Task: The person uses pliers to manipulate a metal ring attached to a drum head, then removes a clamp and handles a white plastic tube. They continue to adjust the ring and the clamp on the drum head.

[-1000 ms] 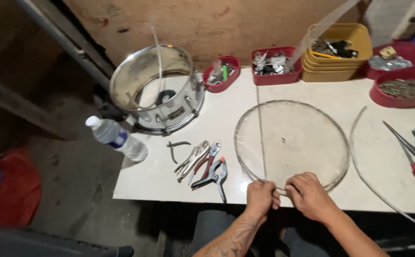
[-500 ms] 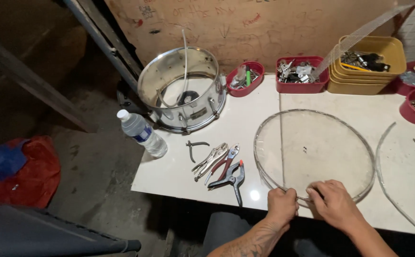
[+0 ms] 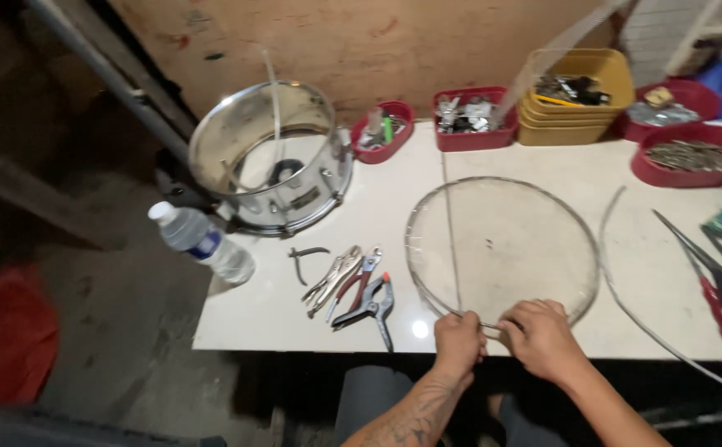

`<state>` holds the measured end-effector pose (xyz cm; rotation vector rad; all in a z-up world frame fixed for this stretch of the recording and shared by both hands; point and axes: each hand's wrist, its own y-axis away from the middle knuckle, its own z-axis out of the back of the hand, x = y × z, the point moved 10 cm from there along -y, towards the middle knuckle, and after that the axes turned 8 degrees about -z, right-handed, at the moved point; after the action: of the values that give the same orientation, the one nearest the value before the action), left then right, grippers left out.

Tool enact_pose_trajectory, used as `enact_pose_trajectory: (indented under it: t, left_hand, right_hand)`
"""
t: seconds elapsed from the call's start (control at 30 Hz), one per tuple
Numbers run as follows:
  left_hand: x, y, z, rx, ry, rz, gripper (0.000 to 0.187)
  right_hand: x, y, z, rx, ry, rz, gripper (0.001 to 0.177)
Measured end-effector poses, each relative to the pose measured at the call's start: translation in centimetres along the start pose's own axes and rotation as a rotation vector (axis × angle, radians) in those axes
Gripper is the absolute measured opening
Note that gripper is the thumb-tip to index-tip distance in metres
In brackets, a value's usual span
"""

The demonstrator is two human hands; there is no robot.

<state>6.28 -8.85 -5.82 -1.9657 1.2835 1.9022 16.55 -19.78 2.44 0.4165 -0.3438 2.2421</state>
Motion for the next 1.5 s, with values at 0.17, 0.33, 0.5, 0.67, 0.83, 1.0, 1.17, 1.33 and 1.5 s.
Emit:
enact_pose_trajectory:
  t: [0.17,0.33,0.5,0.67,0.83,1.0,1.17,1.33,1.5]
  left_hand:
    - [-0.8,0.8,0.3,-0.015,0.044,0.045,0.019]
    - [-1.4,1.0,0.1,-0.008,0.072,0.083,0.019]
    - [-0.7,0.6,0.5,-0.088,0.099,0.087,0.018]
    - [-1.0,1.1,0.8,-0.155,0.126,0.111,0.016]
    - [0.1,0.9,-0.1,-0.129,0.160,0.138,0.015]
    - [-0.3,1.6,-1.0,-0.122,0.184,0.160,0.018]
    - [0.3,0.3,-0.7,-0.111,0.194,0.107,0.030]
    - [0.9,0.6,-1.3,-0.103,0.213,0.146,0.031]
    - [0.4,1.3,-1.4,-0.139,0.216,0.190,0.027]
  right_hand:
    - [0.9,-0.2,0.1,-0.022,-0.041,0.076,0.014]
    - [1.0,-0.8,-0.2,0.056,-0.081,0.090,0.015]
    - [1.6,-0.9,0.2,0.125,-0.066,0.074,0.015]
    - [3.9,2.4,5.5,-0.256,-0.125,0.164,0.021]
    - [-4.2,8.4,-2.2,-0.103,-0.513,-0.509,0.030]
    - [-2.1,6.1,-6.7,0.048,-1.446,-0.696,0.038]
    - [-1.0,3.9,-7.5,0.063,-1.595,-0.646,0.038]
    - [-2.6,4.8,-8.6,-0.040,-1.546,-0.856,0.037]
    - [-2.4,5.0,-8.2,-0.100,-1.495,-0.935,0.034]
